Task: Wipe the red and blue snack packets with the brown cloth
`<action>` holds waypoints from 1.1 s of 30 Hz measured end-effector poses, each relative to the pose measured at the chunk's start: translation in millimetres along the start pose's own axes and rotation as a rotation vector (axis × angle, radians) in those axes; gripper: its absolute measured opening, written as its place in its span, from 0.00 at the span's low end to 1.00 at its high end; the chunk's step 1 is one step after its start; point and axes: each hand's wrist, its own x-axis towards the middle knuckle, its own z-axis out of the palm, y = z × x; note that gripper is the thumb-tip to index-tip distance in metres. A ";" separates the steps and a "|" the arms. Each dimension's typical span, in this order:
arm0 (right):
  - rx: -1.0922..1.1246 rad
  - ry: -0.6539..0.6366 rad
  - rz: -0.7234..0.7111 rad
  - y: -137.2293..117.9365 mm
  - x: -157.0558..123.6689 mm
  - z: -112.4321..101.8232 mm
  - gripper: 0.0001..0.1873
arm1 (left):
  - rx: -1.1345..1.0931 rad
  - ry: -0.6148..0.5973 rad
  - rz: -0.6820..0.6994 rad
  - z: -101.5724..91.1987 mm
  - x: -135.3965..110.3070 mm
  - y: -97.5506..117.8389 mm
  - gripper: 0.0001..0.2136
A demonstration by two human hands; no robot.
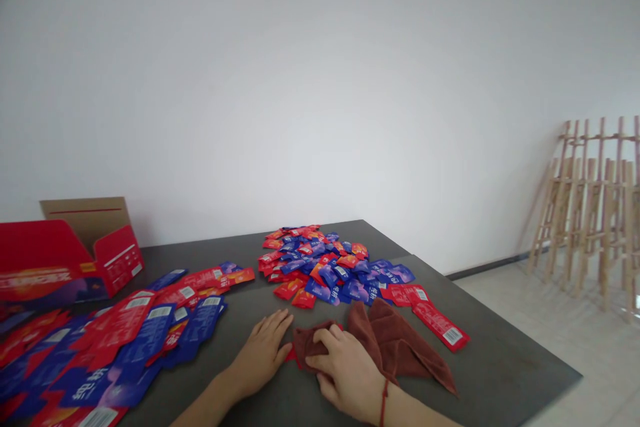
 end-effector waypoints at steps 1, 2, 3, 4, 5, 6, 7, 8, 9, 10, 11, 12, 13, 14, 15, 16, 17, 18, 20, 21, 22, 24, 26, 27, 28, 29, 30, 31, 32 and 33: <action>0.015 0.029 0.051 5.7 -4.3 -1.6 0.17 | 0.001 0.001 0.005 -0.5 0.1 0.0 0.23; 0.023 0.058 0.117 11.1 -6.6 -2.8 0.18 | 0.002 0.001 0.007 -0.9 0.3 0.3 0.23; 0.022 0.081 0.189 15.3 -6.6 -3.4 0.18 | 0.005 0.000 0.005 -1.4 0.5 0.7 0.23; 0.011 0.094 0.257 17.7 -4.5 -3.3 0.18 | 0.007 -0.002 0.001 -1.8 0.7 1.3 0.23; -0.011 0.098 0.312 17.8 -0.3 -2.2 0.18 | 0.009 -0.003 -0.002 -2.1 0.8 1.9 0.23; -0.041 0.094 0.343 15.3 5.5 -0.3 0.18 | 0.009 -0.004 -0.004 -2.3 0.8 2.5 0.23; -0.077 0.085 0.349 10.5 12.5 2.5 0.17 | 0.007 -0.001 -0.005 -2.4 0.7 3.0 0.23; -0.114 0.076 0.338 3.7 20.1 6.0 0.16 | 0.004 0.005 -0.003 -2.4 0.6 3.3 0.23; -0.145 0.065 0.312 -4.1 27.4 9.8 0.14 | 0.001 0.010 -0.002 -2.4 0.4 3.3 0.22; -0.169 0.050 0.278 -12.2 33.9 13.5 0.14 | -0.003 0.015 -0.002 -2.4 0.3 3.0 0.22; -0.183 0.031 0.234 -19.4 38.8 16.6 0.13 | -0.006 0.018 -0.002 -2.4 0.3 2.3 0.23; -0.188 0.014 0.188 -24.9 41.5 18.5 0.12 | -0.010 0.018 0.001 -2.5 0.4 1.2 0.23; -0.184 -0.002 0.142 -28.1 41.9 19.0 0.12 | -0.014 0.014 0.005 -2.6 0.6 0.0 0.23; -0.169 -0.018 0.097 -28.7 39.9 18.0 0.12 | -0.017 0.007 0.010 -2.7 0.9 -1.4 0.24; -0.148 -0.034 0.053 -27.1 36.0 15.7 0.12 | -0.021 0.001 0.013 -2.7 1.3 -2.7 0.24; -0.122 -0.050 0.017 -23.7 30.9 12.6 0.12 | -0.024 -0.005 0.016 -2.5 1.6 -3.8 0.23; -0.096 -0.063 -0.010 -19.5 25.6 9.3 0.11 | -0.026 -0.008 0.016 -2.3 1.9 -4.5 0.23; -0.076 -0.069 -0.022 -15.5 21.1 6.3 0.11 | -0.027 -0.008 0.015 -2.0 2.1 -4.9 0.23; -0.066 -0.052 0.019 -11.2 18.3 3.5 0.12 | -0.027 0.001 0.013 -1.5 2.4 -4.3 0.23; -0.077 -0.035 0.066 -11.8 21.0 4.3 0.12 | -0.026 0.005 0.011 -1.5 2.4 -3.6 0.23; -0.096 -0.021 0.118 -14.5 26.5 6.3 0.12 | -0.024 0.007 0.009 -1.7 2.3 -2.7 0.23; -0.150 -0.016 0.201 -23.8 42.7 13.2 0.12 | -0.025 0.005 0.010 -2.7 2.0 -0.8 0.23; -0.208 -0.041 0.231 -33.7 58.5 20.1 0.12 | -0.033 0.001 0.014 -4.0 1.6 0.5 0.24; -0.227 -0.059 0.225 -36.9 63.5 22.3 0.12 | -0.039 0.001 0.016 -4.6 1.4 0.8 0.24; -0.234 -0.079 0.204 -38.1 65.8 23.4 0.13 | -0.044 0.002 0.017 -5.1 1.3 1.1 0.24; -0.234 -0.093 0.176 -37.3 65.1 23.3 0.13 | -0.048 0.003 0.017 -5.5 1.1 1.2 0.24; -0.228 -0.102 0.145 -34.4 61.7 22.2 0.13 | -0.050 0.004 0.015 -5.9 0.8 1.3 0.24; -0.220 -0.105 0.117 -29.9 56.2 20.3 0.13 | -0.050 0.004 0.011 -6.2 0.6 1.5 0.24; -0.212 -0.103 0.098 -24.3 49.5 18.0 0.13 | -0.049 0.001 0.008 -6.6 0.3 1.9 0.24; -0.207 -0.097 0.095 -17.8 42.5 15.5 0.13 | -0.048 -0.004 0.005 -7.2 0.1 2.3 0.23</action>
